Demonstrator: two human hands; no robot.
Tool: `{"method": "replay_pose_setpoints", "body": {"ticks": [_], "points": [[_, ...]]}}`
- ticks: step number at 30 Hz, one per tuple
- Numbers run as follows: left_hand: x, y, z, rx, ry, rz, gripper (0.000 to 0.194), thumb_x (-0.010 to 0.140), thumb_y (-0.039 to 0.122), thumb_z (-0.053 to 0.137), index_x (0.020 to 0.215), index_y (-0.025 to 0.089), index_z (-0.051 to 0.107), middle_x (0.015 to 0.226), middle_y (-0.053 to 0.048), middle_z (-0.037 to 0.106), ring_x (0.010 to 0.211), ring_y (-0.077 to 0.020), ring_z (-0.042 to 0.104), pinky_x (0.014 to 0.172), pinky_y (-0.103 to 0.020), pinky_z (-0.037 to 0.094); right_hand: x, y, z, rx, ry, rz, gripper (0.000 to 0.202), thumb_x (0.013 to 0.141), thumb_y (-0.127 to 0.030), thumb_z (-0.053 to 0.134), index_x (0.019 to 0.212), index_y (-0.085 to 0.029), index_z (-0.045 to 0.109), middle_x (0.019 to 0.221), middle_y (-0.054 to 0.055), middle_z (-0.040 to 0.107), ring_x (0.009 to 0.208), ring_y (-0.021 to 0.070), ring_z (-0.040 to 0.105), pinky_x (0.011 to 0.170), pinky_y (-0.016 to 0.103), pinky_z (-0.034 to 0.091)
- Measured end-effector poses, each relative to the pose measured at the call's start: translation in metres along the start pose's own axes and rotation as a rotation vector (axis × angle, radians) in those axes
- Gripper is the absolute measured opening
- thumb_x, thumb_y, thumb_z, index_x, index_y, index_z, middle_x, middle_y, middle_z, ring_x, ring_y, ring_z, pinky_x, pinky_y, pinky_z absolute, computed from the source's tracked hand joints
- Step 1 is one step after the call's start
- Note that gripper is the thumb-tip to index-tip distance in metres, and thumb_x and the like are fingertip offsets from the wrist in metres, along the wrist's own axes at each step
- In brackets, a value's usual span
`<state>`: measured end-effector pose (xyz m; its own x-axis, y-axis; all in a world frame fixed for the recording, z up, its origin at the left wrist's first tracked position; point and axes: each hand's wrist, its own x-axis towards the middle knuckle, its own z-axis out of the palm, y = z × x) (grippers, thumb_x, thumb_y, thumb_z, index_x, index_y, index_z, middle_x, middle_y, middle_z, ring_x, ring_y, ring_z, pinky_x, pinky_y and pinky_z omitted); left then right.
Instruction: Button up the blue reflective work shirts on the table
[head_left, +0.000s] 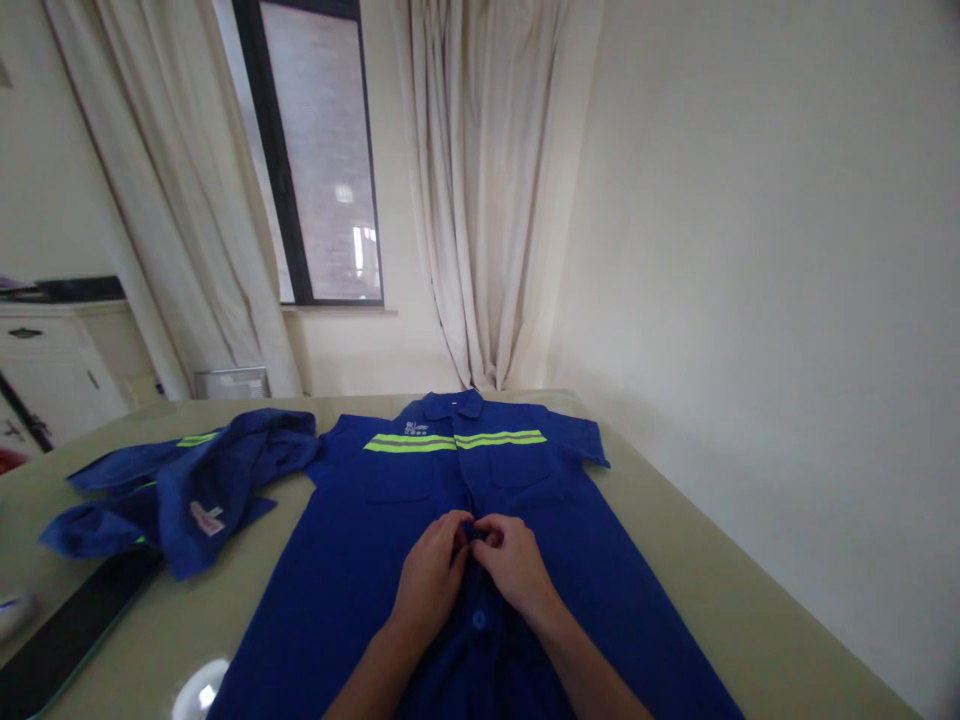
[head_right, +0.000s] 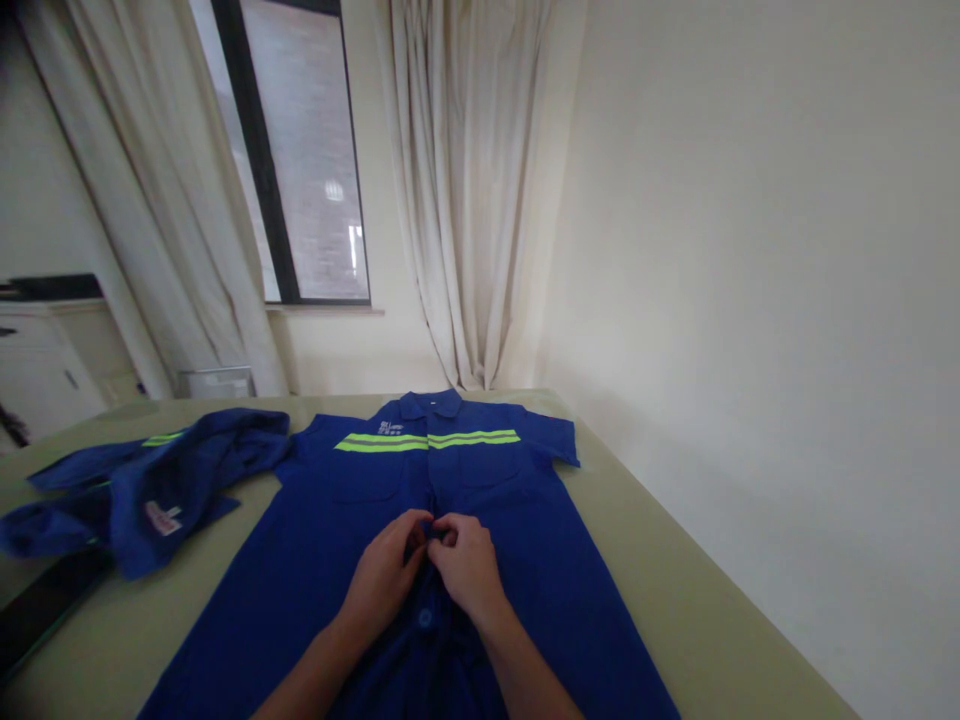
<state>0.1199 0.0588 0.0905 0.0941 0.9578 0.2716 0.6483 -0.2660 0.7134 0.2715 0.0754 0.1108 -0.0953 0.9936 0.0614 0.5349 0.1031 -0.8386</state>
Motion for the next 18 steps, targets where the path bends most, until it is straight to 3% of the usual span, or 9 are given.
{"method": "replay_pose_setpoints", "body": {"ticks": [3, 7, 12, 18], "points": [[-0.001, 0.0, 0.001, 0.023, -0.001, -0.019, 0.035, 0.087, 0.012, 0.051, 0.118, 0.024, 0.062, 0.099, -0.003, 0.069, 0.095, -0.0209, 0.063, 0.087, -0.031, 0.045, -0.004, -0.003, -0.001, -0.177, 0.096, 0.005, 0.015, 0.076, -0.014, 0.067, 0.085, -0.021, 0.076, 0.07, 0.0, 0.072, 0.068, 0.0164, 0.065, 0.063, 0.025, 0.038], [-0.002, 0.004, -0.002, 0.102, 0.003, -0.026, 0.018, 0.089, 0.015, 0.051, 0.088, 0.022, 0.067, 0.093, -0.004, 0.068, 0.094, -0.0227, 0.061, 0.083, -0.032, 0.044, -0.005, -0.004, 0.0, -0.149, 0.094, -0.055, 0.014, 0.08, -0.014, 0.063, 0.079, -0.022, 0.074, 0.07, 0.0, 0.072, 0.068, 0.016, 0.066, 0.062, 0.024, 0.038], [-0.002, 0.008, -0.005, 0.073, 0.014, 0.013, 0.02, 0.091, 0.016, 0.051, 0.09, 0.023, 0.069, 0.092, -0.003, 0.07, 0.091, -0.0214, 0.063, 0.083, -0.032, 0.043, -0.003, -0.004, 0.0, -0.083, 0.055, -0.099, 0.018, 0.079, -0.013, 0.06, 0.08, -0.021, 0.076, 0.066, 0.0, 0.071, 0.063, 0.0161, 0.065, 0.059, 0.024, 0.039], [-0.002, 0.011, -0.006, 0.056, 0.052, -0.015, 0.017, 0.093, 0.018, 0.051, 0.09, 0.024, 0.067, 0.088, -0.001, 0.072, 0.085, -0.0199, 0.067, 0.077, -0.03, 0.043, -0.005, -0.009, 0.0, -0.16, 0.103, -0.127, 0.022, 0.074, -0.012, 0.061, 0.083, -0.022, 0.078, 0.064, 0.0, 0.07, 0.062, 0.0169, 0.064, 0.06, 0.025, 0.038]]}}
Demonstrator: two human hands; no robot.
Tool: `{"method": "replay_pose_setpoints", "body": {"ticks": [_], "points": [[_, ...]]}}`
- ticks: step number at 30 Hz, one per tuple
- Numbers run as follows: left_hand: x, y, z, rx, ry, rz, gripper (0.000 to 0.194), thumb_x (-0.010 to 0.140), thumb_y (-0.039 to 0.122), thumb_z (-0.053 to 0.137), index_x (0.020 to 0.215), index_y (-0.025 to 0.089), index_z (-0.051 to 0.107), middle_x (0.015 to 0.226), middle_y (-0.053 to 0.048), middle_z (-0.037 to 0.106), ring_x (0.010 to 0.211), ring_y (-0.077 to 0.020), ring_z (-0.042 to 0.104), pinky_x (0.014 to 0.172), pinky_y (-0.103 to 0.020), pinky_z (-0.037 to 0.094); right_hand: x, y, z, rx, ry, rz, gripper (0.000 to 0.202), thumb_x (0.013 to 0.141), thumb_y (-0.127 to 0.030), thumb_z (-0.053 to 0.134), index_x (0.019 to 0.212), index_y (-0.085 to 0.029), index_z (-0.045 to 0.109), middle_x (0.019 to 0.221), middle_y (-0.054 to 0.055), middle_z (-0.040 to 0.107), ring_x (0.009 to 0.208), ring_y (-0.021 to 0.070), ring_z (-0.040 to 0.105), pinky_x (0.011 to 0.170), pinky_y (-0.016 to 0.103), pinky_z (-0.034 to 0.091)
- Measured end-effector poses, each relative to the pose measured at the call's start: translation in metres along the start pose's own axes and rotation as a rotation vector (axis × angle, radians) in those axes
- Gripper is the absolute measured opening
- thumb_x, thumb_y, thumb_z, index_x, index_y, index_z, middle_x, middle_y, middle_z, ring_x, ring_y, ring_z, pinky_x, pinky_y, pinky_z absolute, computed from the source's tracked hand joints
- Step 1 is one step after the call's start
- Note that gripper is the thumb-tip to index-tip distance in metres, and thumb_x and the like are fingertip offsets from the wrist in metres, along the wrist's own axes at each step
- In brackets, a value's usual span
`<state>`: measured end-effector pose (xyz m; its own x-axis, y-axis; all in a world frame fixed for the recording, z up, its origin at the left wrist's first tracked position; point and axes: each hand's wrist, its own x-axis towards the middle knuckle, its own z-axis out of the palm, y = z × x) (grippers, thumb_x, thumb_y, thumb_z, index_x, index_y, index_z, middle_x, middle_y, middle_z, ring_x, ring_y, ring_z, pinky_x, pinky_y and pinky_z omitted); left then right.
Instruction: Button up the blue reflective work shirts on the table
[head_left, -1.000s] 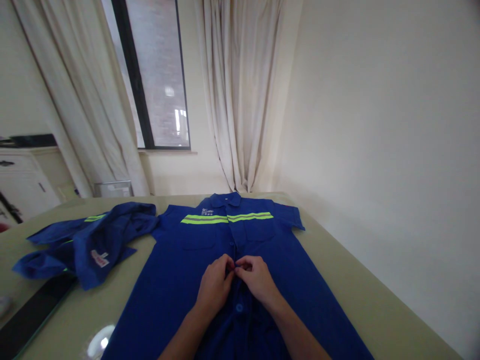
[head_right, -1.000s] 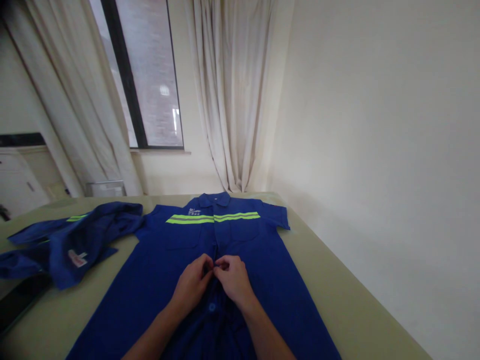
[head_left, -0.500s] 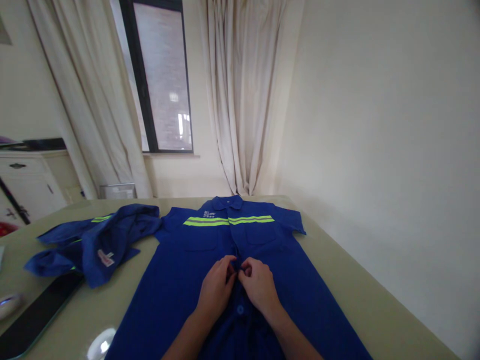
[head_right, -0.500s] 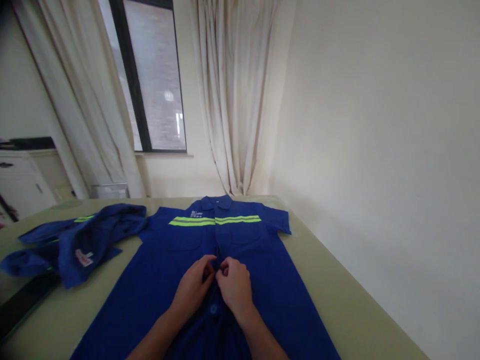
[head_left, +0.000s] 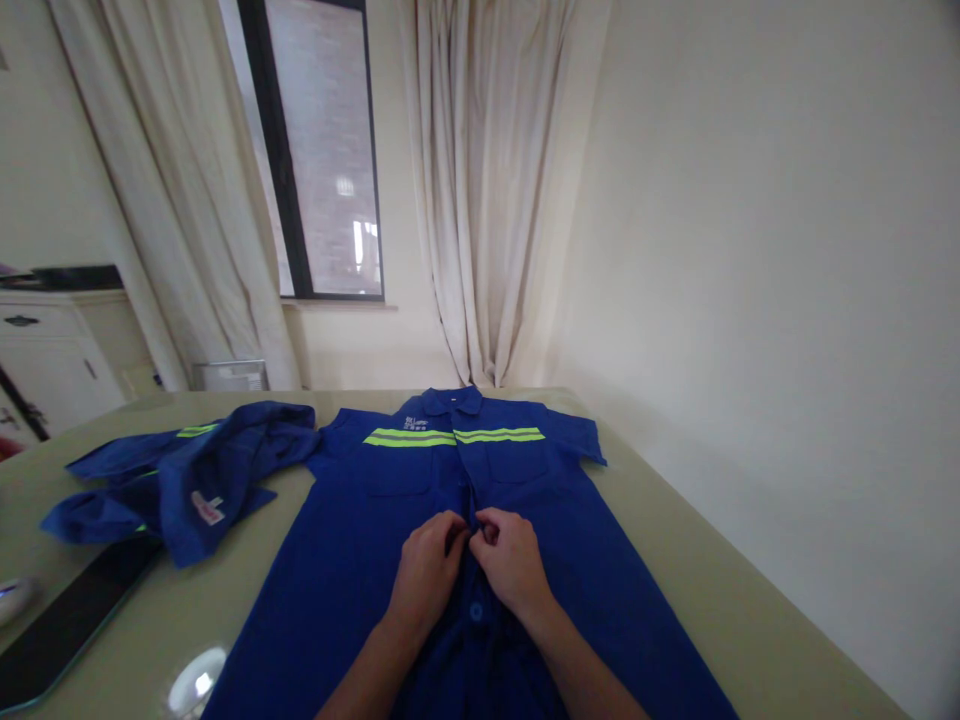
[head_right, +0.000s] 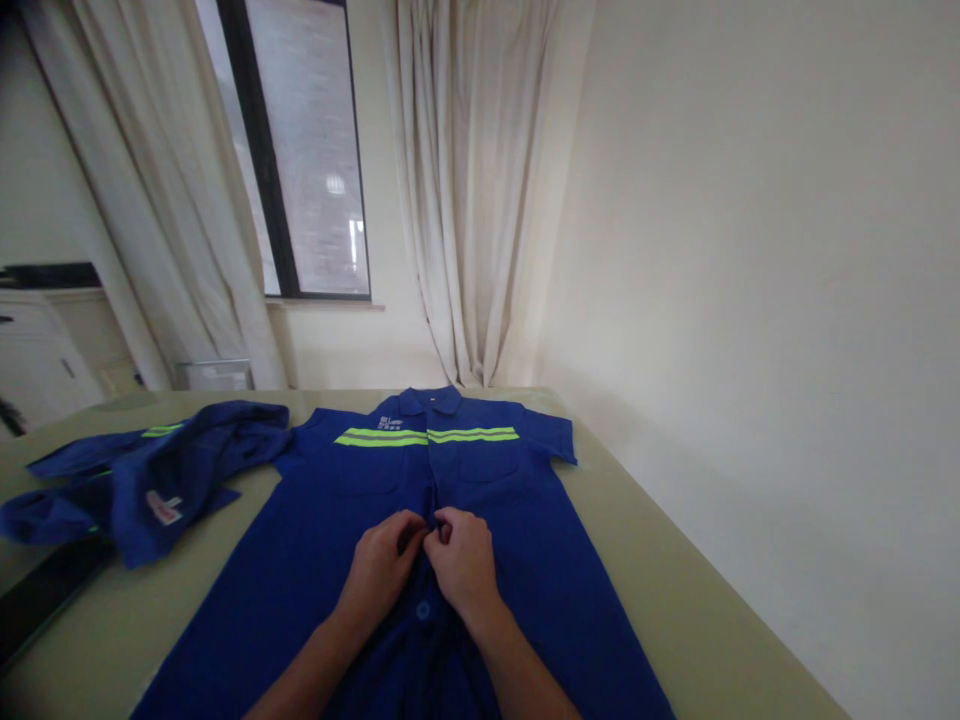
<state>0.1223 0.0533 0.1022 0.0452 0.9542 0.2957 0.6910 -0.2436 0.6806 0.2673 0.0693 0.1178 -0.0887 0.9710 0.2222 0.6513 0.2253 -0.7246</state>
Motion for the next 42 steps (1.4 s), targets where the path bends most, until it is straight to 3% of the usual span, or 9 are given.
{"method": "replay_pose_setpoints", "body": {"ticks": [10, 16, 18, 23, 30, 35, 42], "points": [[-0.001, 0.001, 0.0, 0.061, -0.011, 0.03, 0.019, 0.094, 0.013, 0.049, 0.09, 0.024, 0.065, 0.09, -0.001, 0.073, 0.087, -0.0183, 0.069, 0.075, -0.026, 0.042, -0.003, -0.001, 0.004, 0.011, 0.052, 0.007, 0.01, 0.079, -0.02, 0.065, 0.075, -0.023, 0.074, 0.067, 0.001, 0.073, 0.065, 0.0171, 0.068, 0.061, 0.025, 0.041], [0.0, -0.003, 0.003, -0.009, -0.01, 0.019, 0.016, 0.095, 0.015, 0.051, 0.089, 0.024, 0.063, 0.087, 0.0, 0.074, 0.083, -0.0172, 0.069, 0.073, -0.025, 0.042, 0.004, 0.004, 0.003, 0.348, -0.204, 0.11, 0.033, 0.094, -0.035, 0.048, 0.086, -0.018, 0.075, 0.057, 0.0, 0.066, 0.041, 0.0148, 0.057, 0.043, 0.023, 0.038], [0.001, -0.004, 0.003, -0.032, -0.01, 0.004, 0.015, 0.093, 0.014, 0.053, 0.09, 0.024, 0.063, 0.086, 0.001, 0.074, 0.082, -0.0168, 0.07, 0.072, -0.024, 0.041, 0.006, 0.007, 0.001, 0.321, -0.19, 0.113, 0.026, 0.09, -0.03, 0.053, 0.089, -0.018, 0.076, 0.06, 0.0, 0.067, 0.044, 0.0148, 0.058, 0.045, 0.023, 0.039], [0.002, -0.005, 0.004, -0.061, -0.004, -0.039, 0.014, 0.091, 0.013, 0.054, 0.09, 0.024, 0.062, 0.083, 0.001, 0.074, 0.079, -0.0165, 0.069, 0.07, -0.024, 0.041, 0.005, 0.009, -0.001, 0.066, -0.01, -0.069, 0.014, 0.08, -0.017, 0.064, 0.078, -0.02, 0.077, 0.074, 0.002, 0.07, 0.069, 0.0161, 0.064, 0.064, 0.024, 0.044], [0.001, -0.005, 0.004, -0.067, -0.035, -0.007, 0.019, 0.092, 0.011, 0.047, 0.091, 0.023, 0.061, 0.088, -0.002, 0.072, 0.084, -0.0172, 0.069, 0.073, -0.025, 0.043, 0.003, 0.007, -0.001, -0.07, 0.016, -0.065, 0.011, 0.082, -0.017, 0.066, 0.076, -0.022, 0.073, 0.073, 0.0, 0.067, 0.067, 0.0156, 0.061, 0.063, 0.025, 0.041], [0.001, -0.008, 0.006, -0.089, -0.021, 0.001, 0.017, 0.092, 0.013, 0.049, 0.093, 0.023, 0.063, 0.088, -0.002, 0.073, 0.085, -0.0182, 0.069, 0.076, -0.026, 0.045, 0.005, 0.009, -0.001, -0.024, 0.009, -0.054, 0.014, 0.085, -0.018, 0.064, 0.074, -0.02, 0.072, 0.072, 0.001, 0.068, 0.068, 0.0162, 0.062, 0.064, 0.025, 0.042], [0.0, -0.002, 0.001, -0.125, -0.005, 0.041, 0.019, 0.094, 0.018, 0.047, 0.09, 0.023, 0.065, 0.085, -0.002, 0.073, 0.08, -0.0177, 0.068, 0.072, -0.027, 0.044, 0.013, 0.02, -0.003, 0.174, -0.105, -0.03, 0.006, 0.079, -0.017, 0.07, 0.08, -0.017, 0.077, 0.066, -0.001, 0.067, 0.062, 0.0143, 0.058, 0.059, 0.023, 0.039]]}}
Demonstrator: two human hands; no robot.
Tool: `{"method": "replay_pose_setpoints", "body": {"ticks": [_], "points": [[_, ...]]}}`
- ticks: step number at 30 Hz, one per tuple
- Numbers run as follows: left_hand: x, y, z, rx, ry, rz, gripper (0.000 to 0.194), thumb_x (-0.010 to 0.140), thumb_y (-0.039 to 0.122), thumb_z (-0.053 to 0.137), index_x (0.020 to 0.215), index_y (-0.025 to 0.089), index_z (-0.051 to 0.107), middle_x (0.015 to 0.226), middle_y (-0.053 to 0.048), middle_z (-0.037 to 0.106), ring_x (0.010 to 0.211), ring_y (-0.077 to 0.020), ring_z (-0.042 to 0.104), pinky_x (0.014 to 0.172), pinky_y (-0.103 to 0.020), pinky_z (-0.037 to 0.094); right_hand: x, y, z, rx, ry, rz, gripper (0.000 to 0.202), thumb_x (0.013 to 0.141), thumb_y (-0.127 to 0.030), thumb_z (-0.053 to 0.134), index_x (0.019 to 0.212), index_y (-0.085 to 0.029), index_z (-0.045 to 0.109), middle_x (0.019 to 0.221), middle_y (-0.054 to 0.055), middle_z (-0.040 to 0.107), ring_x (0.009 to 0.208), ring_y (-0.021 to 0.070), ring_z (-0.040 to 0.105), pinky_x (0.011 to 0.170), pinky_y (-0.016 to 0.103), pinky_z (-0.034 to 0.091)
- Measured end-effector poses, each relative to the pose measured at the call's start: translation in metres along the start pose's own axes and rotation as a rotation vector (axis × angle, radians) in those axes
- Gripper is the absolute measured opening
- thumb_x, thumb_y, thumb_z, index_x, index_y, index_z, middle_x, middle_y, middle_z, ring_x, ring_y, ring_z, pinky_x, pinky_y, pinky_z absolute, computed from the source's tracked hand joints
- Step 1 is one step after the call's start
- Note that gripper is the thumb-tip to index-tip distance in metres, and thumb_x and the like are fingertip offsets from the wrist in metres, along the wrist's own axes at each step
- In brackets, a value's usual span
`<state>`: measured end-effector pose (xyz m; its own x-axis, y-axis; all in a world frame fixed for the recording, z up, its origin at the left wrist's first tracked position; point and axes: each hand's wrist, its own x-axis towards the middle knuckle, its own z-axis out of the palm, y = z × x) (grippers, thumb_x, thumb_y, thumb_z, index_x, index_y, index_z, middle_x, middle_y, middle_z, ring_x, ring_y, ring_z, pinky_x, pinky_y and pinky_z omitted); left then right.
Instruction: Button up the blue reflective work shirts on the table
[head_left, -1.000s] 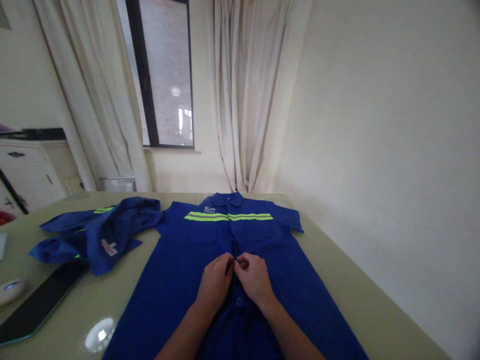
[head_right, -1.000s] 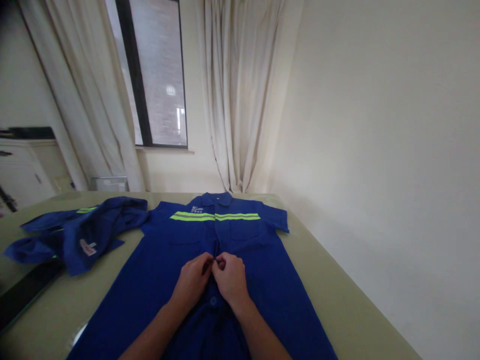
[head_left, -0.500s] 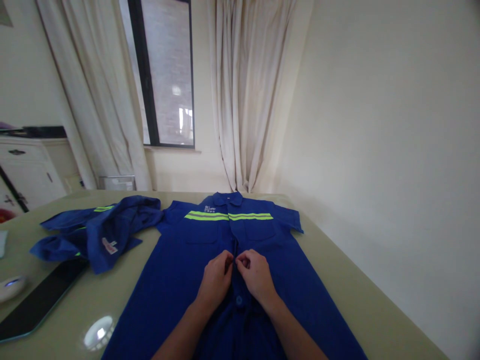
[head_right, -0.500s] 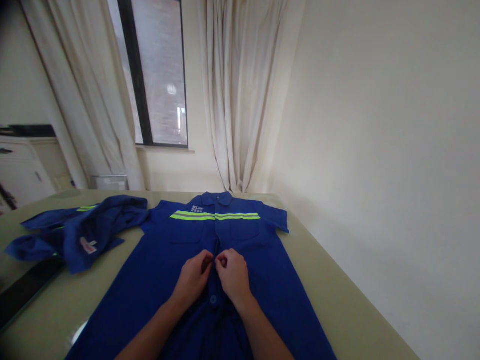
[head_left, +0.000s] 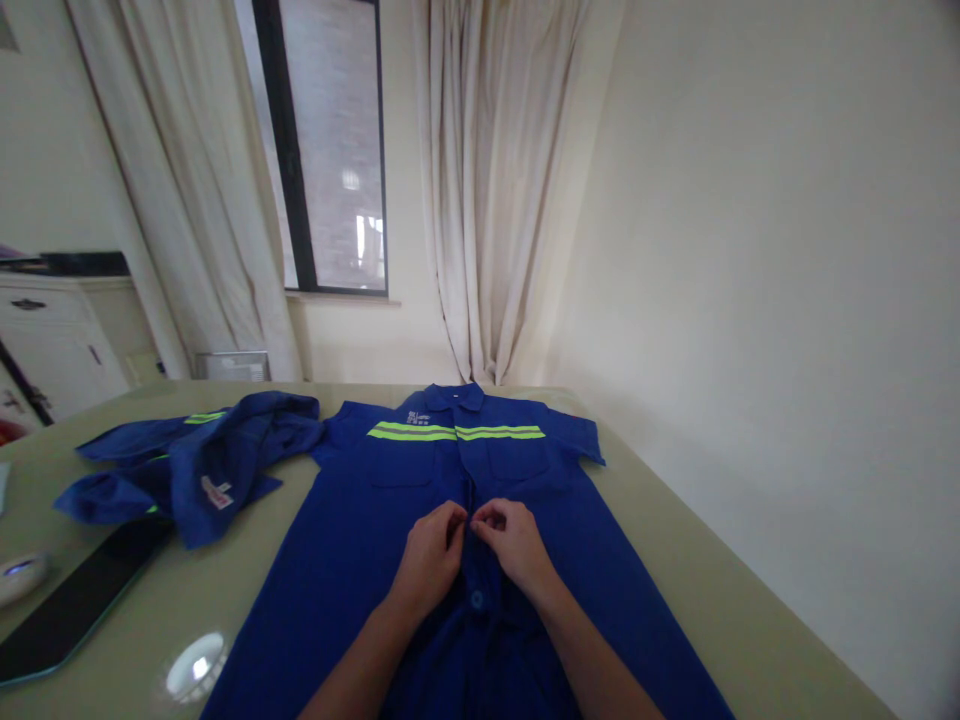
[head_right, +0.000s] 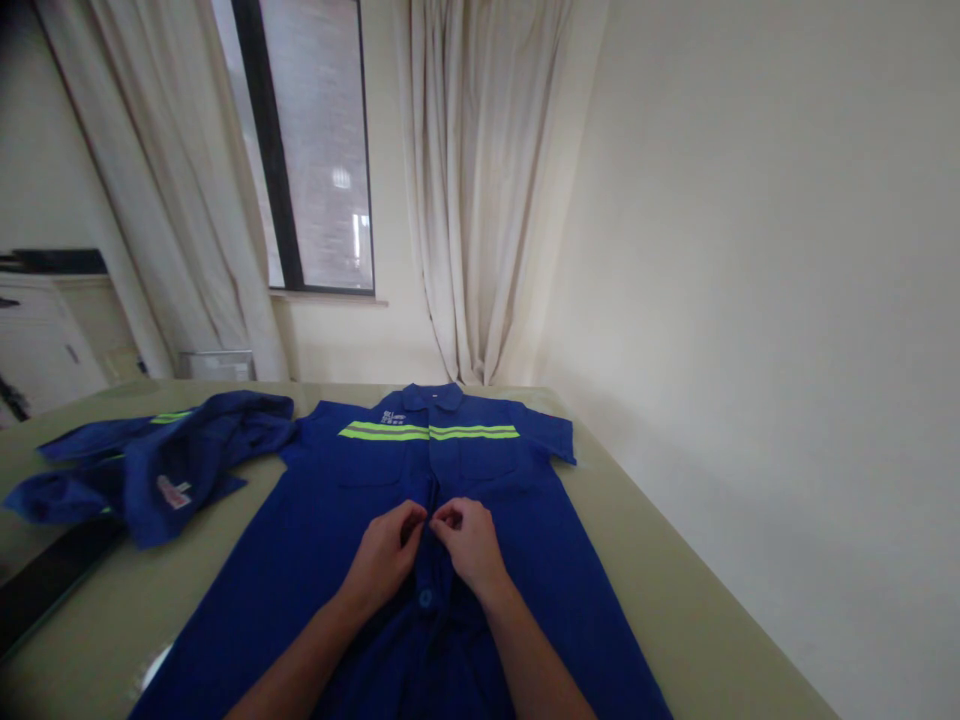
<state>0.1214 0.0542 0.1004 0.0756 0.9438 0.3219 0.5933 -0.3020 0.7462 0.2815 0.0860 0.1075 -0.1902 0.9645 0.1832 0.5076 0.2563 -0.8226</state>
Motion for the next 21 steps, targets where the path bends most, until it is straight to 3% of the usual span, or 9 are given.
{"method": "replay_pose_setpoints", "body": {"ticks": [5, 12, 21], "points": [[0.0008, 0.004, -0.0032, -0.026, -0.006, -0.044, 0.023, 0.096, 0.036, 0.051, 0.088, 0.022, 0.068, 0.081, -0.001, 0.073, 0.075, -0.0183, 0.067, 0.068, -0.027, 0.043, 0.001, 0.0004, -0.0021, 0.018, 0.01, -0.059, 0.007, 0.078, -0.014, 0.07, 0.08, -0.017, 0.076, 0.069, -0.001, 0.064, 0.064, 0.0136, 0.056, 0.061, 0.023, 0.04], [0.005, -0.0021, -0.0019, -0.114, -0.005, -0.108, 0.02, 0.092, 0.032, 0.051, 0.089, 0.022, 0.067, 0.082, -0.002, 0.075, 0.077, -0.0189, 0.069, 0.072, -0.028, 0.046, 0.0, -0.007, -0.0043, -0.021, 0.015, -0.073, 0.008, 0.079, -0.011, 0.071, 0.078, -0.019, 0.073, 0.075, -0.002, 0.06, 0.069, 0.0134, 0.058, 0.065, 0.023, 0.044], [0.001, 0.0056, 0.0006, 0.027, 0.03, -0.155, 0.022, 0.095, 0.033, 0.052, 0.088, 0.024, 0.071, 0.082, -0.001, 0.075, 0.076, -0.0185, 0.068, 0.068, -0.026, 0.042, -0.003, -0.0034, 0.0, -0.175, -0.005, -0.14, 0.01, 0.088, -0.014, 0.064, 0.085, -0.021, 0.07, 0.088, 0.0, 0.06, 0.077, 0.0141, 0.059, 0.071, 0.023, 0.044]]}}
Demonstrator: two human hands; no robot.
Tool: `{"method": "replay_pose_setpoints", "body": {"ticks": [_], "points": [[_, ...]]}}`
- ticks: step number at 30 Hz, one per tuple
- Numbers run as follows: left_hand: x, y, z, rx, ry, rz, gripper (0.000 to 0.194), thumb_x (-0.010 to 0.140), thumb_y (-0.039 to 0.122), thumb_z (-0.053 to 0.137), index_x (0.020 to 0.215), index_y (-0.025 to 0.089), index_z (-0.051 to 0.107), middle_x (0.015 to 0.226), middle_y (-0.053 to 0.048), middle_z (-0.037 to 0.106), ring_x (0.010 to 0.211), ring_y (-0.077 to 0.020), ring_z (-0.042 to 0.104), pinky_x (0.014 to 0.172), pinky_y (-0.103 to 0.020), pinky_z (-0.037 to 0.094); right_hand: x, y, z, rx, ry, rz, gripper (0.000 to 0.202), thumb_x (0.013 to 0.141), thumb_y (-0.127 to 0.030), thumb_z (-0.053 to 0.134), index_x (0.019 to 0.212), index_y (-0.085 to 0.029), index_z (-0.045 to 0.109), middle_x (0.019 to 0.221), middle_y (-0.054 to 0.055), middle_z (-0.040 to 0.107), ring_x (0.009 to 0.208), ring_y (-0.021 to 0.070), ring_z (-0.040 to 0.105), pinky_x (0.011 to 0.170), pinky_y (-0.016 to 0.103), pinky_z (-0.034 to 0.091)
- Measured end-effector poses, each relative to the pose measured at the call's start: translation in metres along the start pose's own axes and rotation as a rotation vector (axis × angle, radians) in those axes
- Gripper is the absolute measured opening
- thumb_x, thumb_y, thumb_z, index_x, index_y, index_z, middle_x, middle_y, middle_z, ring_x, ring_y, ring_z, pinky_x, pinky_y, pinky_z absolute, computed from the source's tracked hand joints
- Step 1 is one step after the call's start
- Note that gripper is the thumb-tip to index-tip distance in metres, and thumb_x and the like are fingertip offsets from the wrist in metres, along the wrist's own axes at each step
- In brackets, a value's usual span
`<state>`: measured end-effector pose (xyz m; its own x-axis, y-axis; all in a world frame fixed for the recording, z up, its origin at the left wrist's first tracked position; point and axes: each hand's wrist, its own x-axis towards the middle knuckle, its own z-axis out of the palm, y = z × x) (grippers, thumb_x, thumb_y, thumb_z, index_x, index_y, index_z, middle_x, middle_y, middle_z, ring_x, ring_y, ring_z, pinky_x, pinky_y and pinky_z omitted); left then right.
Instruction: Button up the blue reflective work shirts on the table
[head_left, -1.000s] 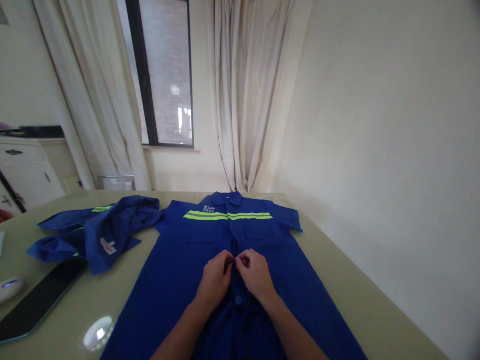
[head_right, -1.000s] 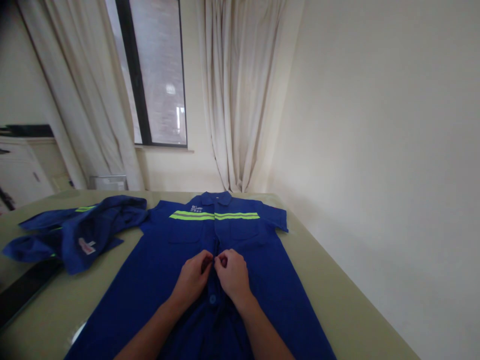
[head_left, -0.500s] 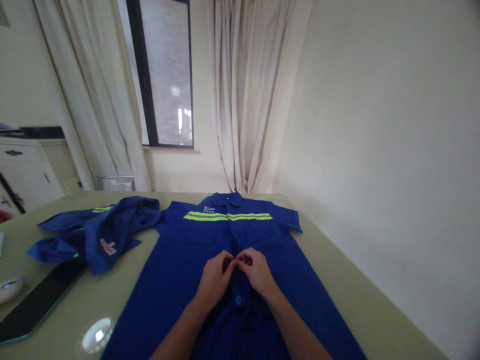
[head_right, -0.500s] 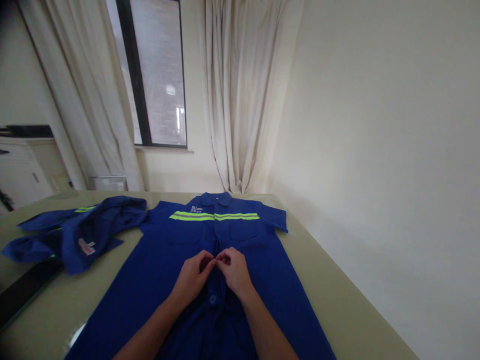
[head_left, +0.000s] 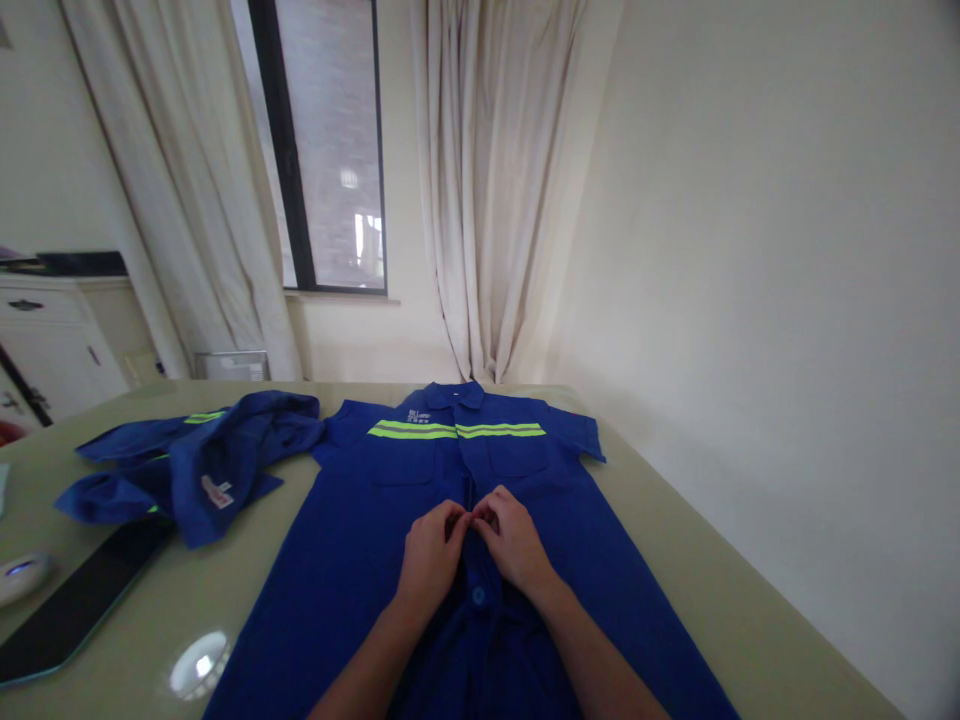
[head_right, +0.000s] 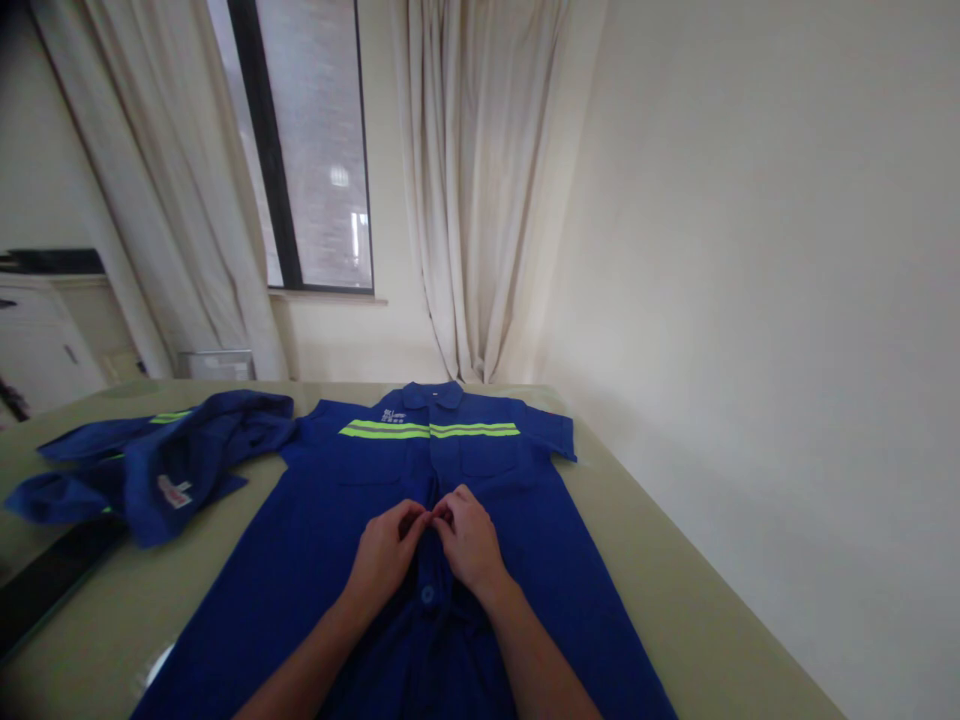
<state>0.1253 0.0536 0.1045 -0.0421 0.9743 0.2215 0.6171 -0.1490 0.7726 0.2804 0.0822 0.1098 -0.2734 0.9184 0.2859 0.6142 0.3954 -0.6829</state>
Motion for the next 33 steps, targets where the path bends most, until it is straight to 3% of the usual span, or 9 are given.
{"method": "replay_pose_setpoints", "body": {"ticks": [6, 14, 23, 28, 33], "points": [[0.0, -0.001, 0.002, 0.028, 0.034, 0.014, 0.021, 0.095, 0.027, 0.051, 0.089, 0.023, 0.07, 0.085, -0.002, 0.075, 0.079, -0.0189, 0.069, 0.072, -0.027, 0.043, -0.001, 0.001, 0.0, -0.015, 0.016, -0.007, 0.008, 0.085, -0.014, 0.067, 0.086, -0.021, 0.071, 0.087, 0.0, 0.06, 0.075, 0.0138, 0.058, 0.068, 0.023, 0.043], [0.002, 0.001, 0.005, -0.149, 0.082, -0.056, 0.02, 0.091, 0.031, 0.055, 0.085, 0.022, 0.072, 0.084, -0.002, 0.077, 0.08, -0.0204, 0.072, 0.074, -0.03, 0.05, 0.002, 0.0, 0.0, 0.061, 0.057, 0.038, 0.011, 0.082, -0.012, 0.069, 0.085, -0.02, 0.076, 0.082, 0.0, 0.062, 0.072, 0.0137, 0.059, 0.067, 0.023, 0.044], [0.014, -0.019, 0.01, -0.308, 0.05, -0.122, 0.023, 0.083, 0.038, 0.062, 0.085, 0.018, 0.073, 0.084, -0.006, 0.079, 0.08, -0.0218, 0.074, 0.073, -0.03, 0.054, 0.003, -0.006, -0.003, 0.114, 0.103, 0.068, 0.006, 0.078, -0.014, 0.073, 0.078, -0.019, 0.075, 0.077, 0.0, 0.065, 0.067, 0.0137, 0.06, 0.064, 0.023, 0.044], [0.016, -0.022, 0.009, -0.34, 0.01, -0.084, 0.024, 0.083, 0.037, 0.062, 0.089, 0.016, 0.072, 0.086, -0.008, 0.078, 0.081, -0.0219, 0.073, 0.073, -0.031, 0.055, 0.005, -0.003, -0.005, 0.195, 0.039, 0.137, 0.003, 0.078, -0.016, 0.073, 0.08, -0.018, 0.075, 0.074, 0.0, 0.066, 0.065, 0.0142, 0.059, 0.064, 0.024, 0.045], [0.012, -0.019, 0.003, -0.272, -0.019, 0.048, 0.019, 0.085, 0.022, 0.056, 0.096, 0.02, 0.071, 0.092, -0.005, 0.075, 0.086, -0.019, 0.069, 0.08, -0.03, 0.051, 0.006, 0.002, -0.003, 0.223, 0.035, 0.147, 0.005, 0.079, -0.015, 0.07, 0.079, -0.017, 0.073, 0.072, -0.001, 0.064, 0.067, 0.0142, 0.058, 0.064, 0.023, 0.044]]}}
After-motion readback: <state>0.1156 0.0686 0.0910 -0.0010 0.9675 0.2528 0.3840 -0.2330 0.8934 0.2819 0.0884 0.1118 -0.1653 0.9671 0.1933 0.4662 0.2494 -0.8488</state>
